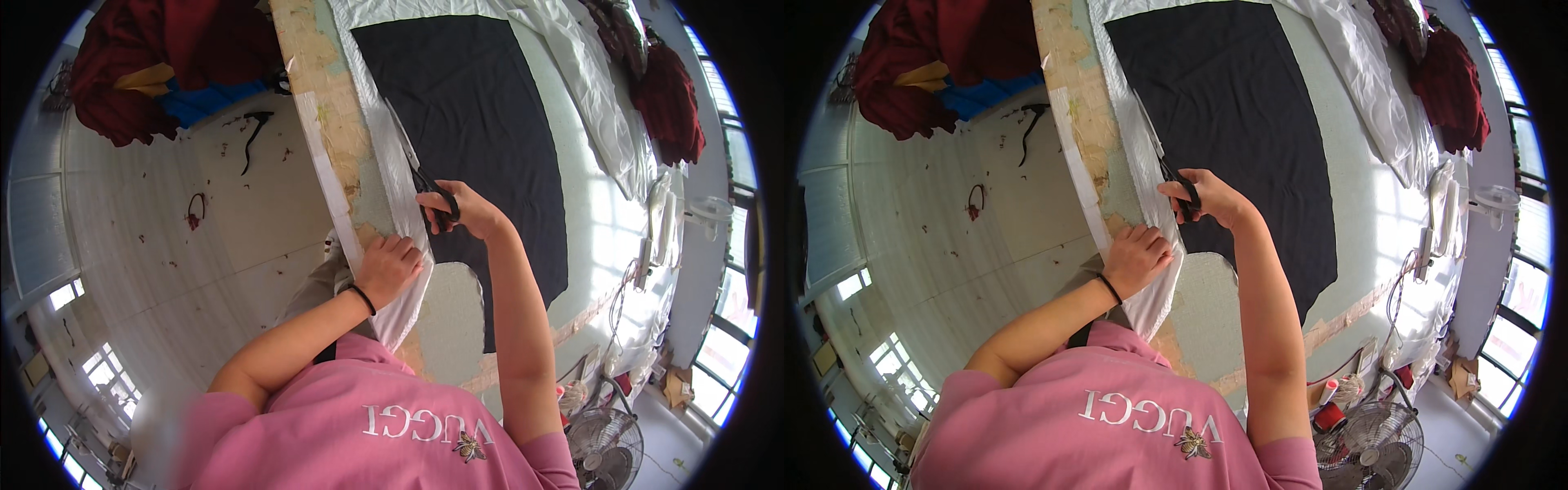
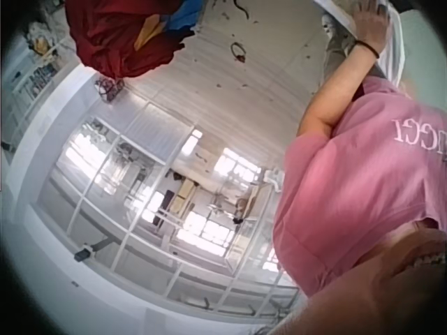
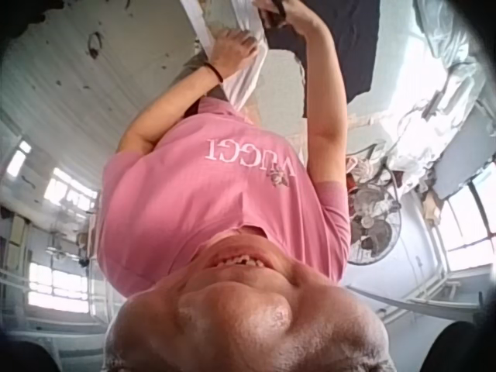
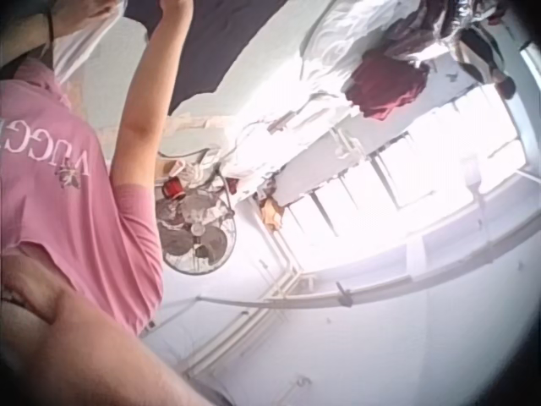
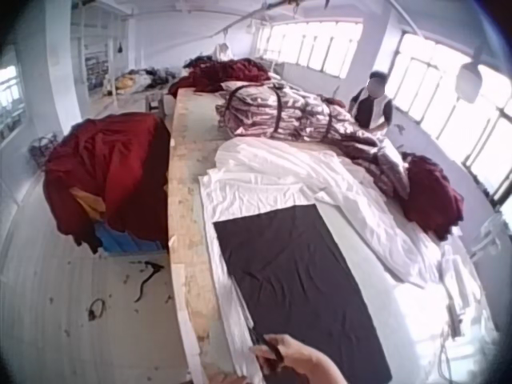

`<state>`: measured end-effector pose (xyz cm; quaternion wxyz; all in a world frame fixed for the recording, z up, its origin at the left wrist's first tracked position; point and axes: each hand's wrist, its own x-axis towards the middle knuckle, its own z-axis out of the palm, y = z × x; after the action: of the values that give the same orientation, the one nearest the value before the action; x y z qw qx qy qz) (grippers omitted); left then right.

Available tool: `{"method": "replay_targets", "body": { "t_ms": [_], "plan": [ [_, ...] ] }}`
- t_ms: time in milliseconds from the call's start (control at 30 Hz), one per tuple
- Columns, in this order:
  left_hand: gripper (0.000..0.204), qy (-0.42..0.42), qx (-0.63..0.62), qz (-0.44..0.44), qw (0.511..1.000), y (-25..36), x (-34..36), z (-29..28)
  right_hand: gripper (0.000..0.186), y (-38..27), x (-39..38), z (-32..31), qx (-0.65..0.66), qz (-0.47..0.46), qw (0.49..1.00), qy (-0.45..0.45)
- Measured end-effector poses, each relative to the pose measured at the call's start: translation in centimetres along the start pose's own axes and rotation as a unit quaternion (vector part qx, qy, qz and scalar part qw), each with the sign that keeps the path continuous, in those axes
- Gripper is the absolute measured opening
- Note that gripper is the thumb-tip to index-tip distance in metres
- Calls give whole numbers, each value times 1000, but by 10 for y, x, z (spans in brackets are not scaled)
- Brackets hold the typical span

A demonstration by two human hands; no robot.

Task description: The person uses shears to cut a black fabric piece laid on a table, following a white paper pattern. After cutting, the person removes the pattern and scrap fabric from the table.

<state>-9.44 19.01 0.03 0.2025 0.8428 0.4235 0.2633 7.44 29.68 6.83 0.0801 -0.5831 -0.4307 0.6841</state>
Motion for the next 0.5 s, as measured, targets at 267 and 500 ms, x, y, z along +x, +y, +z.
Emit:
{"method": "replay_targets", "body": {
  "t_ms": [267, 500],
  "plan": [
    [22, 3, 7, 7, 1000, -2, -1, 3, 36, -7, 9, -6, -19, 5, 1000, 4],
    [22, 2, 1, 3, 1000, -2, -3, 4, 36, -16, 16, -6, -16, 9, 1000, -9]
  ]
}}
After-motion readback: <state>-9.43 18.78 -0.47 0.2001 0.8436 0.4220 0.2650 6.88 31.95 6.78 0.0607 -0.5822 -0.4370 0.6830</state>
